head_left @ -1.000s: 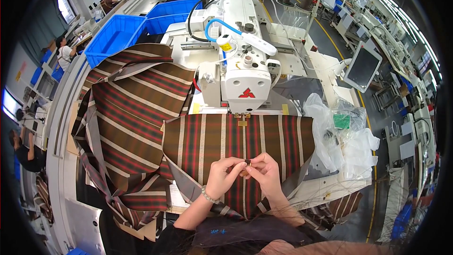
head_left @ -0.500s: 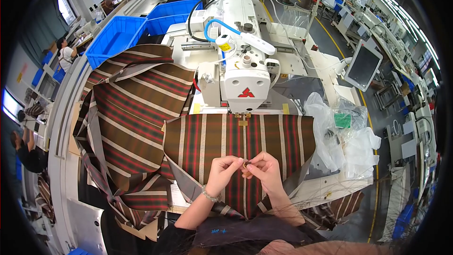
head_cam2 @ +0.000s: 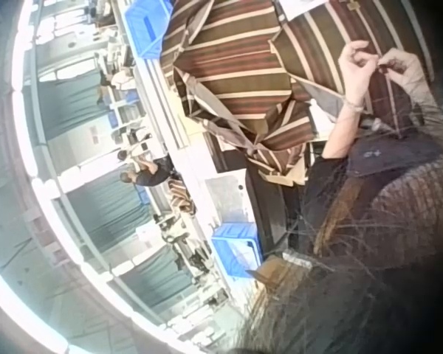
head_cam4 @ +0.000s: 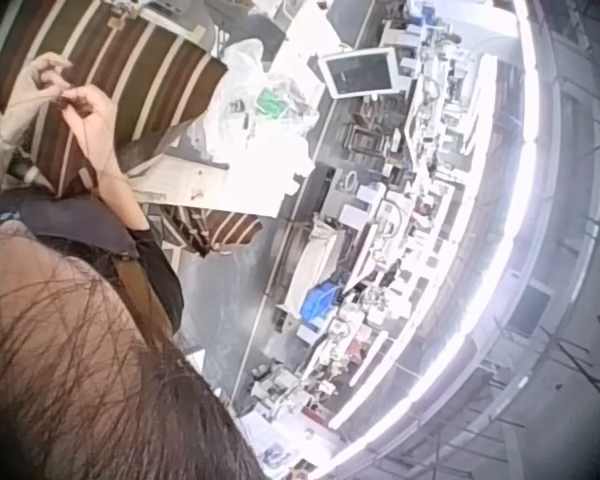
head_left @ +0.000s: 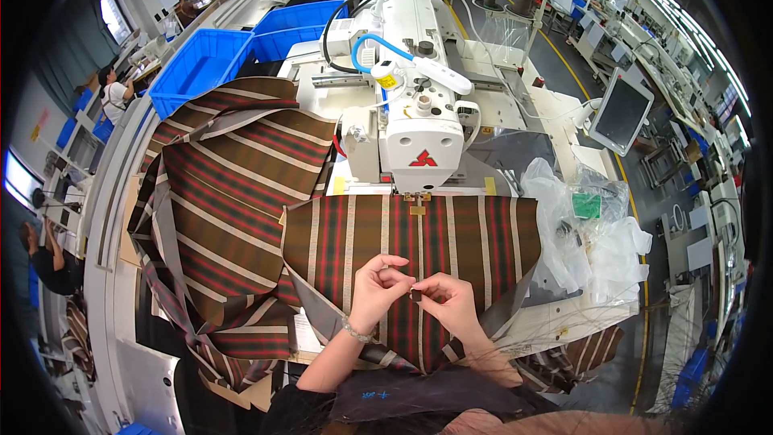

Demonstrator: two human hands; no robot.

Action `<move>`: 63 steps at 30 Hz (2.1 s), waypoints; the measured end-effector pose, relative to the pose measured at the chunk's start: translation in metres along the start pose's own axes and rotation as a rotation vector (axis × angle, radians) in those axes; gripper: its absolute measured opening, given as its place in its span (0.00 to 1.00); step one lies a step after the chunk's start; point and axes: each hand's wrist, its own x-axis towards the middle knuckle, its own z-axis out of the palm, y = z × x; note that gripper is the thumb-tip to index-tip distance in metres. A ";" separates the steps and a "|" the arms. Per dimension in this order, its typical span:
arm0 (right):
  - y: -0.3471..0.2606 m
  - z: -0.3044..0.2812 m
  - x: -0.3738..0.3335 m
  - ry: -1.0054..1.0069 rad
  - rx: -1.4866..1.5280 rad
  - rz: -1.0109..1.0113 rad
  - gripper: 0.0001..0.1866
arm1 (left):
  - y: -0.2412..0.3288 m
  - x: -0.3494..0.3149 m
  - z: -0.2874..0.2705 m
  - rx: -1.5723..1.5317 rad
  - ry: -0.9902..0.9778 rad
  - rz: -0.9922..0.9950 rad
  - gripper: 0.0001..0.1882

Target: Sewing a label or component onto a striped bag using an industrial sewing machine.

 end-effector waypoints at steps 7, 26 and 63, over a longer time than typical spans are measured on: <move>0.008 0.003 0.000 0.083 -0.038 -0.050 0.07 | -0.008 0.001 -0.002 0.098 0.018 0.028 0.13; 0.011 0.011 0.001 0.159 -0.037 -0.061 0.08 | -0.008 -0.001 0.004 0.258 0.100 0.149 0.13; 0.062 -0.048 0.146 0.157 -0.374 -0.393 0.05 | 0.036 0.061 -0.040 1.161 -0.314 0.314 0.20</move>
